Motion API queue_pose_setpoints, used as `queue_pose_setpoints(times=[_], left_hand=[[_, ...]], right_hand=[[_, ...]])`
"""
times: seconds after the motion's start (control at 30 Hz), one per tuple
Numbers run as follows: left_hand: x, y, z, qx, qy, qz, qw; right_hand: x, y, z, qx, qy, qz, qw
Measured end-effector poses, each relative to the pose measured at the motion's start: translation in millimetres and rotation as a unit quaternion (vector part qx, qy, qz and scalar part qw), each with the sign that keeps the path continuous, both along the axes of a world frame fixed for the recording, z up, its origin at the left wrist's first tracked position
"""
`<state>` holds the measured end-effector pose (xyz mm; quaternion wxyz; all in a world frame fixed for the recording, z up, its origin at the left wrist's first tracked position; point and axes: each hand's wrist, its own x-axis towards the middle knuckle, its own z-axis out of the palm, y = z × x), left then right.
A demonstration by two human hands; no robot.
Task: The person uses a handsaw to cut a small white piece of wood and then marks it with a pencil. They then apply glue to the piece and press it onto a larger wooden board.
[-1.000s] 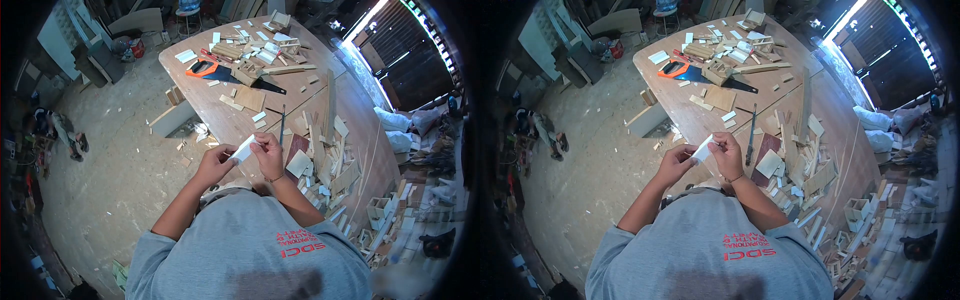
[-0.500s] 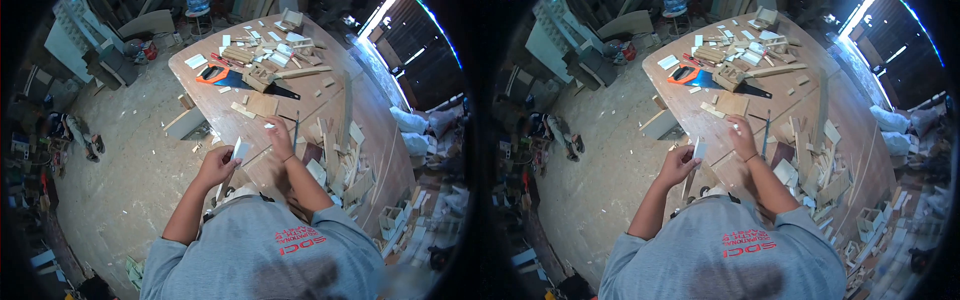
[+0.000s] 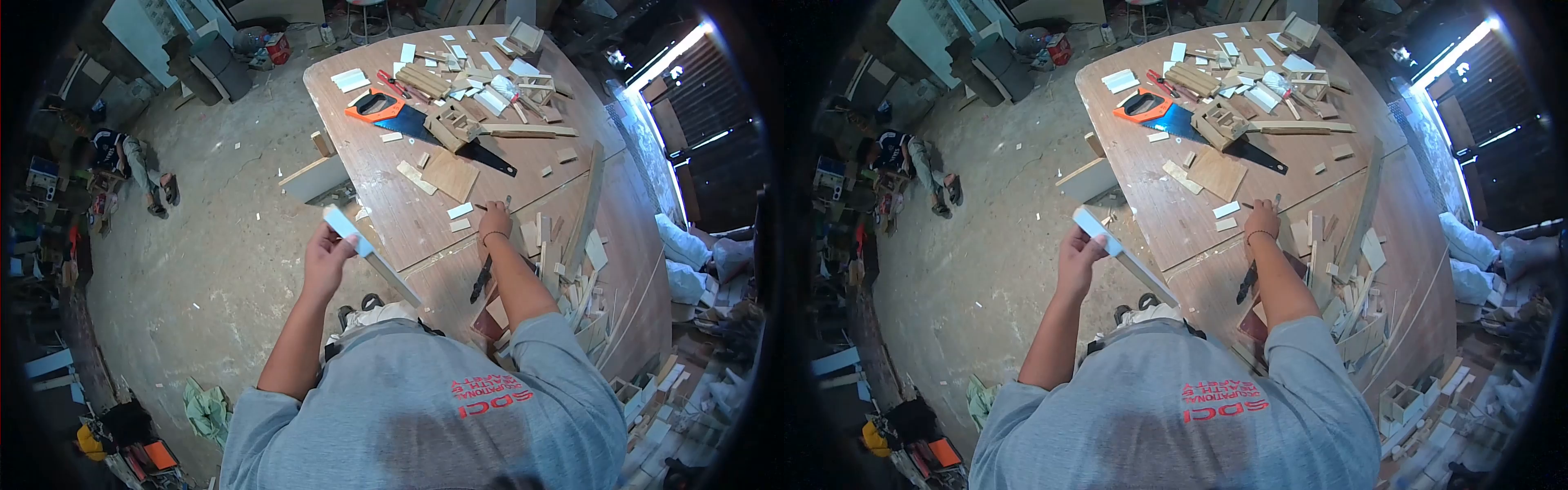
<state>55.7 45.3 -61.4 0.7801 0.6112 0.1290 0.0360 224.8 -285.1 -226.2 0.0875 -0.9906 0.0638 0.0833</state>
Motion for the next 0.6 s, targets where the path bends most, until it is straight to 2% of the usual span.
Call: queue_pose_setpoints(times=[0.07,0.1,0.17,0.23,0.27,0.3,0.33,0.4,0.47,0.5,0.57,0.6], left_hand=[[-1.4,6.8,-5.7,-0.038,0.04,0.067,0.996],[-3.1,9.8,-5.9,-0.039,0.043,0.068,0.996],[-6.7,15.3,-5.3,-0.134,0.069,0.076,0.986],[-8.8,14.6,-7.3,-0.157,0.068,0.088,0.981],[-10.0,12.7,-5.9,-0.164,0.077,0.095,0.979],[-11.4,10.8,-4.4,-0.173,0.086,0.102,0.976],[-12.6,9.5,-3.4,-0.174,0.087,0.104,0.975],[-14.1,6.8,-2.3,-0.173,0.086,0.074,0.978],[-14.3,1.6,-2.7,-0.165,0.092,0.064,0.98],[-13.0,-2.1,-2.5,-0.155,0.096,0.058,0.982],[-11.3,-12.8,3.2,-0.162,0.101,0.054,0.98],[-11.7,-16.6,5.5,-0.166,0.108,0.059,0.978]], right_hand=[[0.7,-3.9,4.5,-0.017,0.05,0.008,0.999],[-0.5,-5.6,3.1,-0.024,0.01,0.028,0.999],[-0.2,-4.0,0.6,-0.031,-0.03,0.049,0.998],[2.7,10.5,16.5,0.204,-0.03,-0.018,0.978],[-1.7,18.1,26.9,0.203,-0.029,-0.016,0.979],[-13.1,30.9,51.4,0.377,-0.034,-0.024,0.925],[-26.0,41.6,74.5,0.538,-0.037,-0.034,0.841],[-54.5,52.2,110.1,0.663,0.006,0.035,0.747],[-93.1,73.9,174.1,0.718,0.009,0.071,0.692],[-109.7,82.7,191.9,0.717,0.002,0.067,0.694],[-137.4,96.6,213.1,0.774,-0.023,0.086,0.627],[-146.5,100.3,216.2,0.772,-0.029,0.084,0.629]])
